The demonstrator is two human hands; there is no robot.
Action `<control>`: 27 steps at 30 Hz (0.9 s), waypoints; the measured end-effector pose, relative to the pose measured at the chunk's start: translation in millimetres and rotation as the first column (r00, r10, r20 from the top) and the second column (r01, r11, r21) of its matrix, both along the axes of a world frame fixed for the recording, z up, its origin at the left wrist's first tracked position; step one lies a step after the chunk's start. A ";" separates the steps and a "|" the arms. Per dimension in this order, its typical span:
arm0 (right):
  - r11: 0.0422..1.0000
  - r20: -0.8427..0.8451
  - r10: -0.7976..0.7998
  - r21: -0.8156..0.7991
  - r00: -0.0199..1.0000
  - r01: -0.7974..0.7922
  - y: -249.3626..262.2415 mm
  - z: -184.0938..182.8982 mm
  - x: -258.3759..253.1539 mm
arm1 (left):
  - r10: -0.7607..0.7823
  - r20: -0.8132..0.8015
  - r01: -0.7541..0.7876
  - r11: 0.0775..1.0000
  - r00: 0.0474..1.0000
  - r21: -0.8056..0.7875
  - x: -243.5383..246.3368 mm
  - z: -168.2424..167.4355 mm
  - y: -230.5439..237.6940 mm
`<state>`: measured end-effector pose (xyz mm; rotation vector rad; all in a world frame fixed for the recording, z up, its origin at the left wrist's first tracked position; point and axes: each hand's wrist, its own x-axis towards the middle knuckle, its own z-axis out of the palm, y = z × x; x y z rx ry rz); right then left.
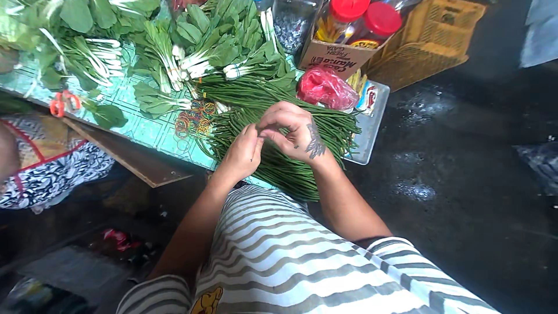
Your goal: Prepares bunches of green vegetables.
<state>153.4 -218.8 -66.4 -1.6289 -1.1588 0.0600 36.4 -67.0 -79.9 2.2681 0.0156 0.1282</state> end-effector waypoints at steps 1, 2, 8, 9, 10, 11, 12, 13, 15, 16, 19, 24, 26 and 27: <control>1.000 -0.025 0.027 -0.001 0.999 -0.027 -0.9 0.6 1.0 | 0.003 0.013 -0.003 1.000 1.000 -0.011 -0.5 -0.5 0.1; 0.998 -0.037 0.057 -0.004 0.998 -0.058 -2.0 2.1 2.1 | 0.002 0.027 -0.002 1.000 1.000 -0.018 -1.0 -1.2 0.2; 0.994 0.080 0.106 -0.039 0.991 -0.103 -4.7 8.5 8.5 | -0.049 0.074 0.057 0.993 0.996 -0.104 -1.7 2.7 4.9; 0.996 0.087 0.089 -0.036 0.992 -0.086 -4.6 8.2 8.2 | -0.059 0.078 0.069 0.989 0.995 -0.128 -1.3 3.5 6.0; 0.997 0.094 0.077 -0.034 0.993 -0.074 -4.5 8.0 7.3 | -0.068 0.085 0.081 0.985 0.994 -0.151 -0.4 4.5 6.7; 0.997 0.105 0.074 -0.031 0.992 -0.072 -4.6 7.8 6.4 | -0.073 0.089 0.087 0.982 0.993 -0.169 0.5 5.7 7.0; 0.997 0.117 0.074 -0.025 0.990 -0.071 -4.3 7.2 5.7 | -0.076 0.090 0.091 0.980 0.993 -0.180 1.5 7.0 7.7; 0.998 0.126 0.070 -0.012 0.990 -0.069 -3.5 6.7 4.8 | -0.075 0.092 0.091 0.979 0.993 -0.185 2.8 7.5 8.6; 0.999 0.149 0.037 0.020 0.988 -0.041 -0.9 8.3 2.4 | -0.074 0.107 0.094 0.976 0.991 -0.194 5.6 7.3 12.3; 0.999 0.165 0.014 0.026 0.986 -0.019 0.6 11.2 0.8 | -0.072 0.110 0.095 0.972 0.991 -0.215 5.8 9.3 14.2; 1.000 0.178 0.004 0.022 0.984 -0.008 5.9 22.4 0.4 | -0.107 0.086 0.135 0.871 0.991 -0.473 2.3 18.5 21.9; 0.985 0.164 0.163 0.029 0.973 -0.170 17.9 37.4 7.2 | -0.212 0.068 0.156 0.435 0.975 -0.887 -6.0 5.4 35.3; 0.967 0.067 0.240 0.076 0.968 -0.245 26.7 30.9 5.5 | -0.232 0.062 0.144 0.353 0.971 -0.925 -15.3 -1.8 36.7; 0.962 -0.030 0.252 0.120 0.967 -0.247 31.2 20.4 4.4 | -0.228 0.068 0.140 0.314 0.971 -0.939 -22.6 -5.6 36.9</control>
